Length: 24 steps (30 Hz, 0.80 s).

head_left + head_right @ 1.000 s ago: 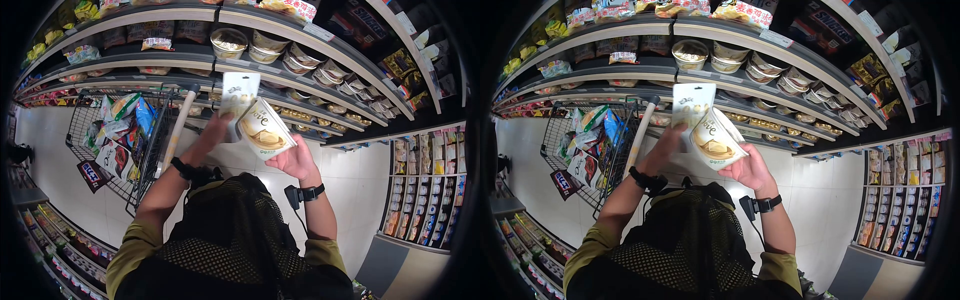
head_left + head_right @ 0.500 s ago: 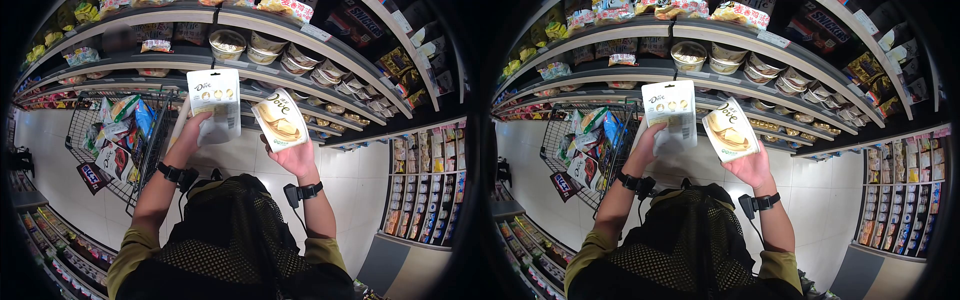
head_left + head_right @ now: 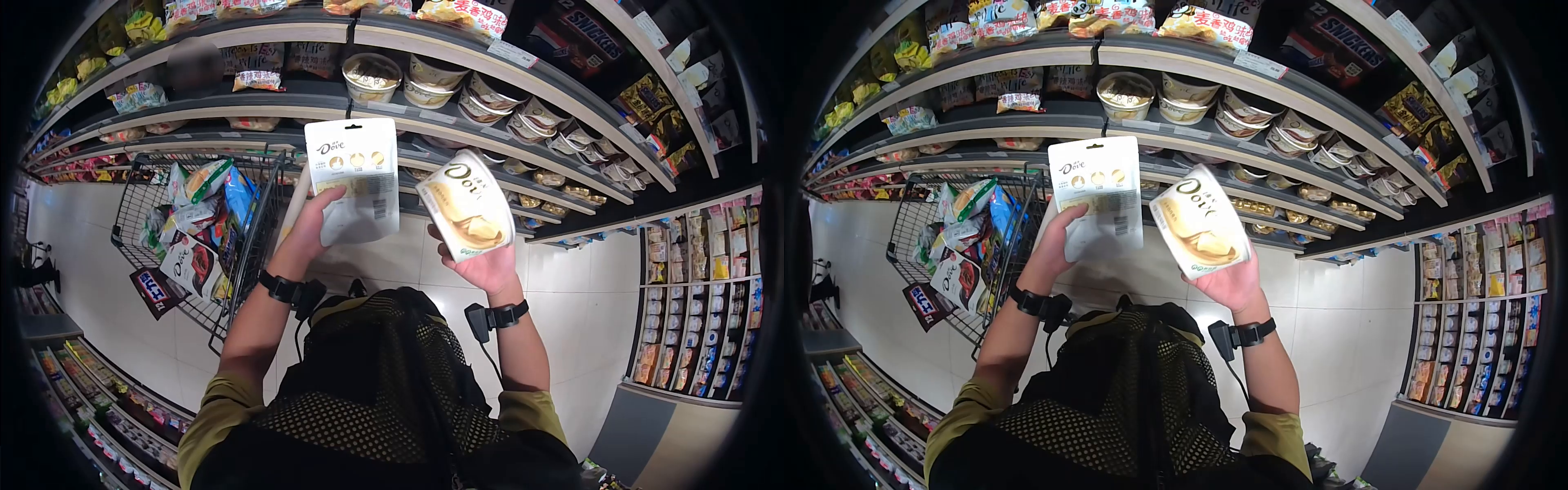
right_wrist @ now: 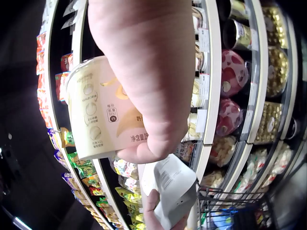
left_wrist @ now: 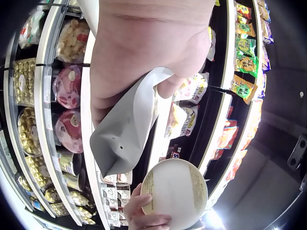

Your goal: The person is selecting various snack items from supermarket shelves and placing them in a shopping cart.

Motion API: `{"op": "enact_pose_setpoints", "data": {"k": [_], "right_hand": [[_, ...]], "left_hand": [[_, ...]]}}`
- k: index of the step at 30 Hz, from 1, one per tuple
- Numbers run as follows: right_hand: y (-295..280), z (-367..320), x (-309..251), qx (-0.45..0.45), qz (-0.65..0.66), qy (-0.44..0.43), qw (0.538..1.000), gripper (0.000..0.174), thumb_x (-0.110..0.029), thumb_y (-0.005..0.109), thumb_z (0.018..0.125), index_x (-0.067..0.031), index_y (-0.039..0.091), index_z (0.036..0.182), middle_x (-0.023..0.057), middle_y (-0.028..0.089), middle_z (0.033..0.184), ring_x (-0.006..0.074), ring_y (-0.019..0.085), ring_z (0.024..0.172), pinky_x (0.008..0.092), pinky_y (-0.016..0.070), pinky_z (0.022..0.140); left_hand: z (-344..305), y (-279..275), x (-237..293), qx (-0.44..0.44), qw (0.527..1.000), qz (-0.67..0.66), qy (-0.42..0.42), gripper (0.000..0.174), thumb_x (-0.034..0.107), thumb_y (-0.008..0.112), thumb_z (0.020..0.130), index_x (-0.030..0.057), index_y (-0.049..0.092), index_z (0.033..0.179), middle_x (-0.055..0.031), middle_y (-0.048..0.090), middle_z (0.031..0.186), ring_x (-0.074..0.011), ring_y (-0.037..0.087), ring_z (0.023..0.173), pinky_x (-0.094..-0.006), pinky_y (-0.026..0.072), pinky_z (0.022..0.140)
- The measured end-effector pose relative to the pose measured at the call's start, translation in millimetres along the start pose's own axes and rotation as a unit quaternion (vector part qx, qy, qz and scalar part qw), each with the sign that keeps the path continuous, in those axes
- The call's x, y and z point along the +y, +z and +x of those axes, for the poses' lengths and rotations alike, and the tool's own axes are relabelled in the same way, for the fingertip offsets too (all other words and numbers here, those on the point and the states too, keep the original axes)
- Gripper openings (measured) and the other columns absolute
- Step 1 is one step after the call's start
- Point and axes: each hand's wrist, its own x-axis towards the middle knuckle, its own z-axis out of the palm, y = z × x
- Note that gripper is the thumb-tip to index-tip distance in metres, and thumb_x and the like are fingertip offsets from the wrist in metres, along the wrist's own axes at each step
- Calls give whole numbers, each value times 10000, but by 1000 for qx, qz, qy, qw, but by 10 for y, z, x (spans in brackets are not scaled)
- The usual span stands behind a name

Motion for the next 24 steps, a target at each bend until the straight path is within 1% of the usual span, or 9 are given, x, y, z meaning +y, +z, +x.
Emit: {"op": "enact_pose_setpoints", "data": {"k": [1,2,4,5,9,12,16,19,24], "right_hand": [[18,-39,3,70,-68,-42,994,765,-586,444,994,-69,363,1552,241,467,1494,369,568,1243,471,501,1015],[41,-54,-1,68,-68,-43,994,765,-586,444,994,-69,363,1552,241,467,1494,369,568,1243,471,501,1015],[70,-96,-11,158,-174,-69,970,652,-449,505,997,-51,421,1507,154,535,1461,310,561,1297,453,491,1043],[11,-141,-28,178,-196,-81,961,589,-341,560,983,-26,453,1469,143,580,1409,259,591,1259,400,494,1043],[103,-156,-7,225,-310,-103,918,560,-323,630,965,-16,500,1415,113,623,1338,201,623,1196,330,512,996],[161,-174,-4,272,-372,-109,881,528,-336,639,964,-18,533,1373,96,645,1297,175,633,1158,324,521,957],[107,-188,-17,282,-375,-110,876,515,-351,647,960,-23,552,1345,81,657,1268,153,638,1129,313,522,928],[-37,-196,-46,261,-337,-114,897,528,-347,643,959,-25,540,1364,84,649,1295,169,641,1138,315,521,942],[-93,-216,-86,205,-187,-94,956,599,-327,616,912,-45,503,1428,107,631,1345,264,621,1194,413,510,992]], "left_hand": [[-7,7,-2,2,1000,1,-4,481,204,533,999,22,489,1442,-153,644,1300,-293,665,1147,-417,570,949],[-12,13,-2,4,1000,3,-8,475,197,533,997,21,495,1436,-153,646,1298,-290,665,1150,-415,568,952],[-15,10,-11,4,1000,22,-6,484,209,525,1007,5,484,1444,-162,638,1318,-289,658,1167,-413,553,977],[-13,5,-23,5,999,39,-5,494,222,516,1017,-10,474,1452,-171,630,1338,-288,652,1183,-411,538,1002],[-23,-86,-42,-17,999,46,-12,483,211,527,1011,-14,488,1437,-169,638,1325,-280,660,1169,-399,544,992],[-19,-160,-33,-43,997,56,-12,477,203,538,1008,-19,491,1429,-167,643,1316,-270,664,1165,-386,548,991],[-10,-168,-20,-65,997,50,-17,474,197,537,1022,-21,480,1440,-170,636,1329,-263,660,1178,-382,542,1009],[-43,-38,-3,-55,998,37,-15,471,200,529,1035,-20,473,1449,-168,630,1342,-263,658,1184,-383,538,1017],[24,-80,-51,-55,998,40,6,441,175,590,1020,6,507,1419,-113,655,1275,-247,673,1133,-401,532,1022]]}}
